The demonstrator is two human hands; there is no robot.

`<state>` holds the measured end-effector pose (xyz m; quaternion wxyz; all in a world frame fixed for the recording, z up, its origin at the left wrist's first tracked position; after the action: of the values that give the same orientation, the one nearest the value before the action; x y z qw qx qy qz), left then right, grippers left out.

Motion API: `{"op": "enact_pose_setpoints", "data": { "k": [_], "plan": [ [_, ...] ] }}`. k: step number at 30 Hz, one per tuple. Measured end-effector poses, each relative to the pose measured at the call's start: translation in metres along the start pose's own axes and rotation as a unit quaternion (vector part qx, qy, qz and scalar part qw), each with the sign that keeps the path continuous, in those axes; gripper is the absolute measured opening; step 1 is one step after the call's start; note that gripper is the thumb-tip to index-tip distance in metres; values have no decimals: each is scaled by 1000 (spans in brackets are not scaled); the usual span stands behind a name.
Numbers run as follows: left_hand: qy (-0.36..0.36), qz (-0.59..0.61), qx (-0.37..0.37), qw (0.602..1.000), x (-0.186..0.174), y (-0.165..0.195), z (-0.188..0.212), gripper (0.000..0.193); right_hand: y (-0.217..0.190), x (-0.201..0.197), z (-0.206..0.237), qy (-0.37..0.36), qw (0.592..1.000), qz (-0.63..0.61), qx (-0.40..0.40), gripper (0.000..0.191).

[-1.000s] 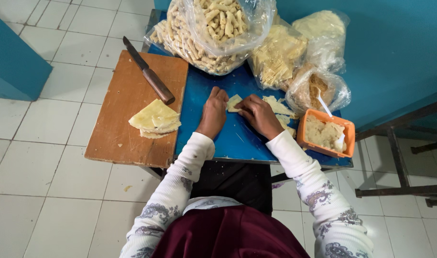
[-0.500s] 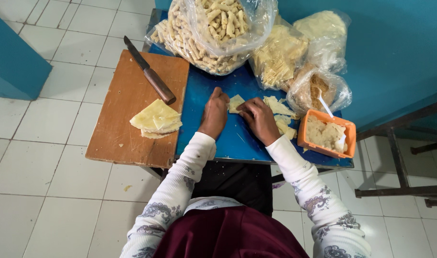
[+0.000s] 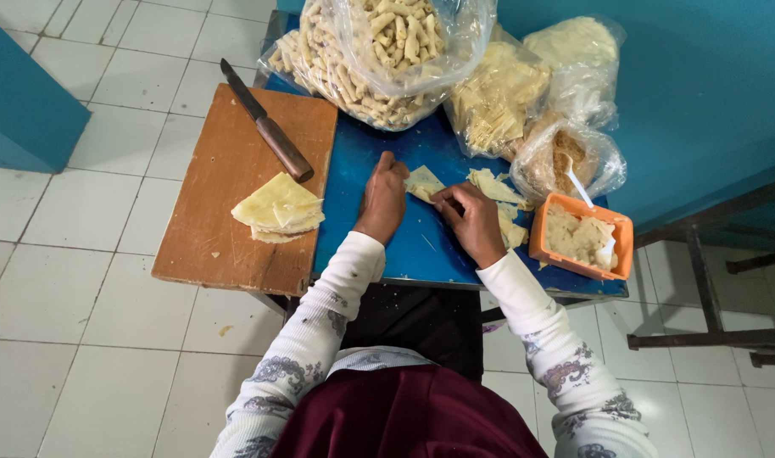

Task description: The person sits at a blue table folding thin square pastry sheets around a scoop of filling taken from an orange container, pressing the folded pieces closed and stacking the finished folded snacks on the table beside a growing pile.

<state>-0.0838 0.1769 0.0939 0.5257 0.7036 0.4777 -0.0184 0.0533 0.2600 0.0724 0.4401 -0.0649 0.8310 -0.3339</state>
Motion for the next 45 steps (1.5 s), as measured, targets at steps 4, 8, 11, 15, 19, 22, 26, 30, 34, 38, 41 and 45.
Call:
{"op": "enact_pose_setpoints", "data": {
  "k": [4, 8, 11, 15, 19, 22, 26, 30, 34, 38, 41, 45],
  "plan": [
    [-3, -1, -4, 1000, 2, -2, 0, 18, -7, -7, 5, 6, 999, 32, -12, 12],
    [0, -17, -8, 1000, 5, -3, 1, 21, -9, -12, 16, -5, 1000, 28, 5, 11],
    [-11, -43, -7, 999, 7, -4, 1, 24, -11, -13, 26, -13, 1000, 18, 21, 11],
    [-31, 0, -20, 999, 6, -4, 10, 31, -22, -15, 39, -19, 1000, -2, -3, 15],
    [-43, 20, 28, 998, 1, 13, 44, 26, -18, -16, 43, -32, 998, -4, 55, 27],
    [-92, 42, 12, 995, 12, 14, 61, 33, -30, -20, 45, -19, 999, 6, 32, 38],
    [-89, 23, 45, 995, 23, 22, 66, 39, -44, -28, 48, 25, 999, 27, -7, 44],
    [-94, 9, 56, 994, 29, 23, 67, 34, -32, -25, 50, 22, 998, 32, 52, 33],
    [-96, -15, 62, 993, 30, 26, 66, 31, -39, -19, 48, 8, 998, 57, -5, 26],
    [-86, -34, 80, 993, 28, 31, 63, 27, -51, -16, 49, 26, 990, 122, -68, 23],
    [-77, -36, 90, 992, 28, 30, 58, 17, -46, -14, 47, 27, 989, 133, -62, 19],
    [-82, -25, 58, 995, 36, 15, 50, 7, -10, -11, 33, -19, 995, 73, 57, 16]
  ]
}}
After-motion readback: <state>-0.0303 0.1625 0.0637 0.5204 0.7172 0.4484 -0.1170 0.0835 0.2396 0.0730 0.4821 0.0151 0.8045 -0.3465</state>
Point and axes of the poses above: each hand's wrist, its own z-axis away from the middle knuckle, its own x-axis out of the palm, y = z × x, the point moved 10 cm from there along -z, towards the middle knuckle, and after that the axes turned 5 degrees about -y, right-handed, at the moved point
